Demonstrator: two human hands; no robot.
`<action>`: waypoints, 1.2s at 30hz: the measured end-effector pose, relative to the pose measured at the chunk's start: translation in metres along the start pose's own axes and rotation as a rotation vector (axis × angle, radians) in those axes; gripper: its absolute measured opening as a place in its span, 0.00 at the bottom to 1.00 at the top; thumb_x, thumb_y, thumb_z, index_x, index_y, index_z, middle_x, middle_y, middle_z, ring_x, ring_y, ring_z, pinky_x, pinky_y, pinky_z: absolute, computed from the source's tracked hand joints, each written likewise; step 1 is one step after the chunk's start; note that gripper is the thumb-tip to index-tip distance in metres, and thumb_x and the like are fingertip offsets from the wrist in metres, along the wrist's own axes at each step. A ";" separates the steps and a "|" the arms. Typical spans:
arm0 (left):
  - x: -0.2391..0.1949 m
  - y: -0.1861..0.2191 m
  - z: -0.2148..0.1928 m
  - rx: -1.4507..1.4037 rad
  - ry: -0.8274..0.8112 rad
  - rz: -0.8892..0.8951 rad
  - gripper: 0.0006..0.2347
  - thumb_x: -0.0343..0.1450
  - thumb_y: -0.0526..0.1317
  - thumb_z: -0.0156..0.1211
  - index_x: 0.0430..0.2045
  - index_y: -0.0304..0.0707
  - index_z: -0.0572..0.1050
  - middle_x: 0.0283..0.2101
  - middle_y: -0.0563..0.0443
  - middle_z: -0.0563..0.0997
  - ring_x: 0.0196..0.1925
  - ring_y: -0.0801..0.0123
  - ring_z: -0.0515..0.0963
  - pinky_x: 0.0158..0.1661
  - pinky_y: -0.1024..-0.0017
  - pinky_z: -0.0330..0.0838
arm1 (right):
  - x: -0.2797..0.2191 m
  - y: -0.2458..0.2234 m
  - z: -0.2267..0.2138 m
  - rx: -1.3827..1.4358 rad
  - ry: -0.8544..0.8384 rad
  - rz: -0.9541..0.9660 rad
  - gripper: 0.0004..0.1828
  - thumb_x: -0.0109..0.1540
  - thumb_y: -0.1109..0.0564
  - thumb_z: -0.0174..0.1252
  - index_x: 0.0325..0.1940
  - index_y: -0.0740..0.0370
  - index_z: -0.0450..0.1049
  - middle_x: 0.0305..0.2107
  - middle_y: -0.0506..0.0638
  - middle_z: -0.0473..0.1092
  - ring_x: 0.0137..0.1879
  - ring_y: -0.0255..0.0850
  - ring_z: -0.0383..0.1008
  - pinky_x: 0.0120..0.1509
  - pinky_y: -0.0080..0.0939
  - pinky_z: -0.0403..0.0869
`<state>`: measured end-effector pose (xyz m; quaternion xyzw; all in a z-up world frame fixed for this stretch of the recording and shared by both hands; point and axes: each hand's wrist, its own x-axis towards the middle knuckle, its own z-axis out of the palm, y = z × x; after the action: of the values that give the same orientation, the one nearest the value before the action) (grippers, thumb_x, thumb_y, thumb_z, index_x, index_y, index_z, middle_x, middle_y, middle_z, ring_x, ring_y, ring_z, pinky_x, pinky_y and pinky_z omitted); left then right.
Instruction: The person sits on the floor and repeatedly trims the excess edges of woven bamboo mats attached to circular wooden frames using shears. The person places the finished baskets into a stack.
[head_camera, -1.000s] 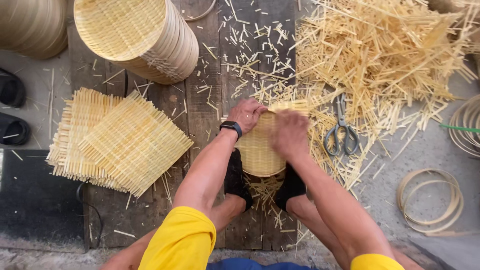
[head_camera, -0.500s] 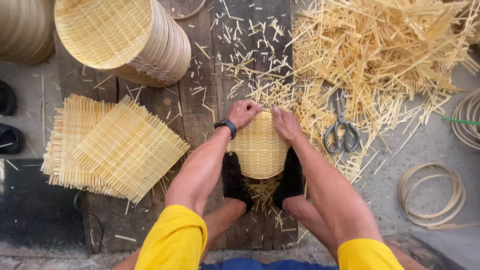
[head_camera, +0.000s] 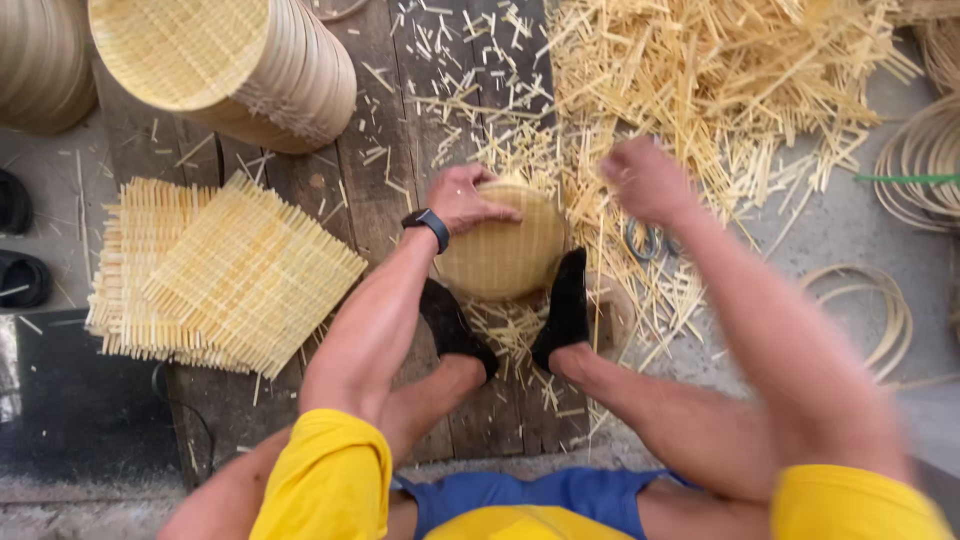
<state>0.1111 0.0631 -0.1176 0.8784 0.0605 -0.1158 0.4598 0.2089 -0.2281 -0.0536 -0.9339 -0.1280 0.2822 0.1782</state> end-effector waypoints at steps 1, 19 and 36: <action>-0.011 0.008 -0.004 0.052 0.092 0.132 0.28 0.53 0.59 0.81 0.37 0.43 0.79 0.39 0.51 0.85 0.38 0.64 0.83 0.42 0.66 0.78 | -0.014 0.016 -0.033 -0.215 0.032 -0.094 0.21 0.71 0.43 0.48 0.52 0.63 0.75 0.50 0.62 0.72 0.55 0.56 0.73 0.63 0.56 0.70; -0.120 -0.017 0.085 0.307 0.498 -0.075 0.50 0.52 0.52 0.76 0.63 0.25 0.49 0.63 0.21 0.56 0.68 0.33 0.55 0.65 0.45 0.48 | 0.002 0.247 0.157 -0.046 0.413 0.002 0.40 0.51 0.46 0.76 0.57 0.72 0.68 0.49 0.68 0.68 0.56 0.63 0.69 0.60 0.55 0.69; -0.042 -0.012 0.095 0.452 0.161 0.159 0.51 0.56 0.57 0.77 0.71 0.40 0.52 0.57 0.39 0.67 0.59 0.49 0.69 0.63 0.48 0.58 | -0.080 0.173 0.105 0.062 -0.048 0.332 0.30 0.58 0.40 0.70 0.43 0.71 0.75 0.31 0.61 0.75 0.38 0.52 0.76 0.43 0.49 0.74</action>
<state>0.0545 -0.0082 -0.1682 0.9672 0.0000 -0.0196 0.2533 0.1080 -0.3838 -0.1667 -0.9293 0.0325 0.3338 0.1548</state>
